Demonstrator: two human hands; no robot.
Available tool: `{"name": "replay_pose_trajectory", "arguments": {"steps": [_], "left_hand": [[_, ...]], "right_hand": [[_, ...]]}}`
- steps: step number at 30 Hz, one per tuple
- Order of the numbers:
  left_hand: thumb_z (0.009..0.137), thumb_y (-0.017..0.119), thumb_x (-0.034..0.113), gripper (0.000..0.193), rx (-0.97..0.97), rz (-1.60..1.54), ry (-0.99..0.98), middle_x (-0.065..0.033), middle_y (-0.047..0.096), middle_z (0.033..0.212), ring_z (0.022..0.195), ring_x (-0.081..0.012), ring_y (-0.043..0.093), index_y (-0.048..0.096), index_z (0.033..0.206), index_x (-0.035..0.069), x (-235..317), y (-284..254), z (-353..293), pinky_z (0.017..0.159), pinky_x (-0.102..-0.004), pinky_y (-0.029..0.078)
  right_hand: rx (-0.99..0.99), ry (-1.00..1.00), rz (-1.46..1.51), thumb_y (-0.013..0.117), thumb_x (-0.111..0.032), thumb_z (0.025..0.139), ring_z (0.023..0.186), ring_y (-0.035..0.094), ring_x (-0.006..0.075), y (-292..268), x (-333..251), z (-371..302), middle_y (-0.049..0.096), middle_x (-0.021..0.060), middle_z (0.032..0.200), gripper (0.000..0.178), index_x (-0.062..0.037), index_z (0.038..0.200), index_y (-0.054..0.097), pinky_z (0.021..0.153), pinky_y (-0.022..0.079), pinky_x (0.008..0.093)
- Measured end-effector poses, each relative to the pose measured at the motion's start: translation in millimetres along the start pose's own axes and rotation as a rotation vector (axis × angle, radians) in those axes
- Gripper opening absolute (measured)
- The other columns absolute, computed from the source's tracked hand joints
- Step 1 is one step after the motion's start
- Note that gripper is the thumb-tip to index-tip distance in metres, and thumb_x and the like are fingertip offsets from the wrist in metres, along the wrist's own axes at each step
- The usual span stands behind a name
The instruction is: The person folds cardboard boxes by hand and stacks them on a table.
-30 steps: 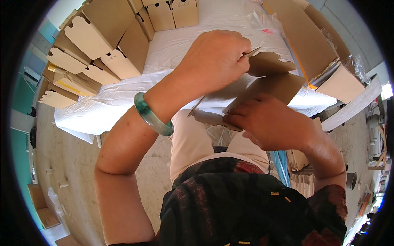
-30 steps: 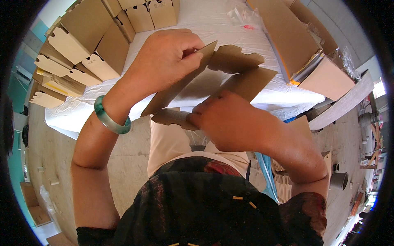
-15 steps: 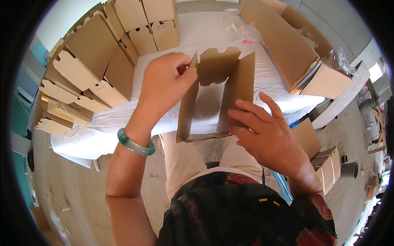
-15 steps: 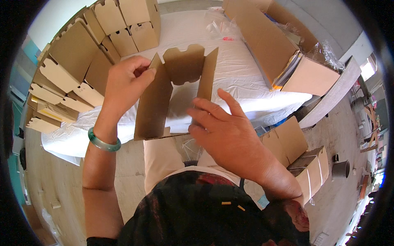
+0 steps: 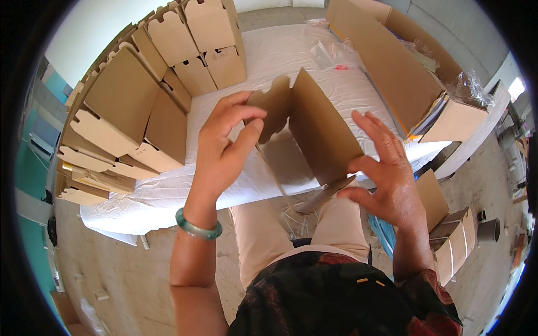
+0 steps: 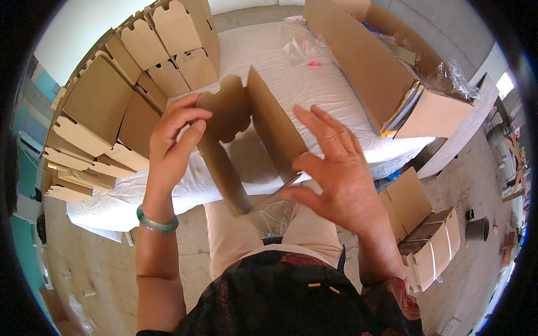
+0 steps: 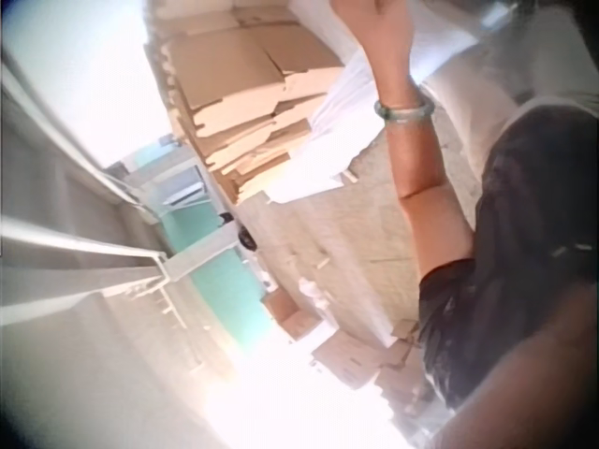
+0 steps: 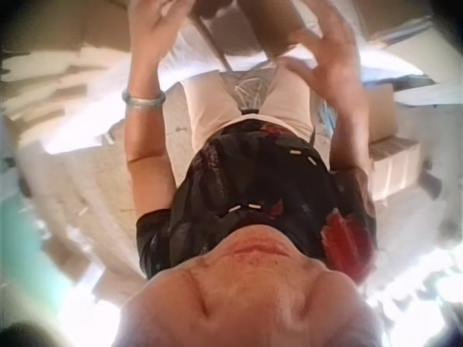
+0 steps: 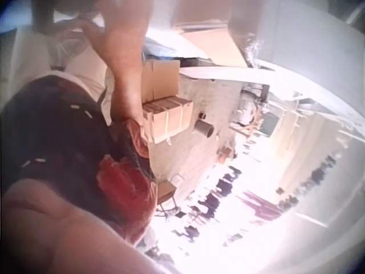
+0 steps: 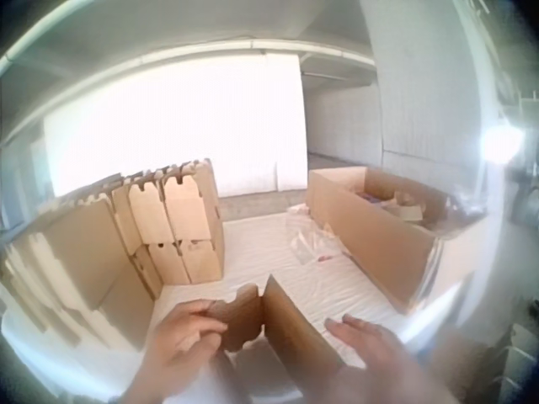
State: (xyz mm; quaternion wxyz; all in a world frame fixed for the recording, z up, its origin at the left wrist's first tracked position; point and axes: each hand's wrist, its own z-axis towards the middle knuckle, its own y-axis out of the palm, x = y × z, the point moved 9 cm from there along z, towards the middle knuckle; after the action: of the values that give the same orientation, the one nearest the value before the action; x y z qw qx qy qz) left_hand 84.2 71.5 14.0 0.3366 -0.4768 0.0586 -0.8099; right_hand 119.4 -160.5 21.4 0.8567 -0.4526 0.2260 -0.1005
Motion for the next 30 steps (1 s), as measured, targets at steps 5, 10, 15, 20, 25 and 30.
{"name": "replay_pose_trajectory", "arguments": {"steps": [5,10,15,20,25,30], "left_hand": [[0.077,0.08,0.02,0.028,0.0,0.121,0.148,-0.0186,0.055,0.128,0.112,-0.0292,0.057,0.067,0.092,0.001,11,-7,-10,0.09,-0.035,0.046],[0.065,0.088,0.02,0.036,-0.023,0.149,0.139,-0.019,0.049,0.138,0.12,-0.0326,0.052,0.065,0.087,0.002,18,-7,-29,0.084,-0.038,0.048],[0.061,0.089,0.021,0.036,0.029,0.353,0.163,-0.0147,0.054,0.136,0.123,-0.0368,0.05,0.063,0.08,0.006,34,-4,-42,0.084,-0.0395,0.048],[0.058,0.089,0.022,0.038,0.063,0.403,0.115,-0.0134,0.055,0.135,0.124,-0.04,0.049,0.062,0.08,0.006,33,-4,-53,0.09,-0.0429,0.047],[0.058,0.088,0.021,0.038,0.103,0.402,0.104,-0.0146,0.057,0.134,0.123,-0.0409,0.05,0.061,0.078,0.005,38,-12,-56,0.094,-0.0447,0.046],[0.058,0.088,0.022,0.038,0.062,0.379,0.074,-0.0165,0.058,0.132,0.12,-0.0405,0.053,0.06,0.076,0.004,38,-9,-66,0.096,-0.045,0.047]], "right_hand": [[0.161,0.07,-0.053,0.082,-0.03,0.068,0.13,0.046,0.0394,-14,38,2,0.047,0.0155,0.144,0.037,-0.006,0.091,0.066,0.101,0.04,0.0484],[0.129,0.145,0.023,0.079,-0.035,0.074,0.13,0.046,0.0392,-8,53,3,0.048,0.0155,0.144,0.053,-0.0078,0.116,0.063,0.104,0.039,0.0467],[0.132,0.136,0.425,0.077,-0.046,0.075,0.136,0.04,0.0366,9,50,-2,0.042,0.0165,0.148,0.087,-0.0108,0.146,0.041,0.11,0.035,0.046],[-0.003,0.087,0.787,0.089,-0.057,0.047,0.143,0.03,0.0338,37,41,-17,0.025,0.0183,0.158,0.137,-0.0114,0.155,0.018,0.11,0.033,0.0501],[-0.083,0.09,0.944,0.094,-0.049,0.044,0.145,0.028,0.0329,45,41,-21,0.024,0.0192,0.158,0.142,-0.0116,0.156,0.014,0.112,0.029,0.0494],[-0.125,0.184,0.733,0.095,-0.021,0.05,0.144,0.028,0.0289,60,46,-20,0.025,0.0195,0.157,0.139,-0.007,0.156,0.006,0.116,0.024,0.0439]]}}
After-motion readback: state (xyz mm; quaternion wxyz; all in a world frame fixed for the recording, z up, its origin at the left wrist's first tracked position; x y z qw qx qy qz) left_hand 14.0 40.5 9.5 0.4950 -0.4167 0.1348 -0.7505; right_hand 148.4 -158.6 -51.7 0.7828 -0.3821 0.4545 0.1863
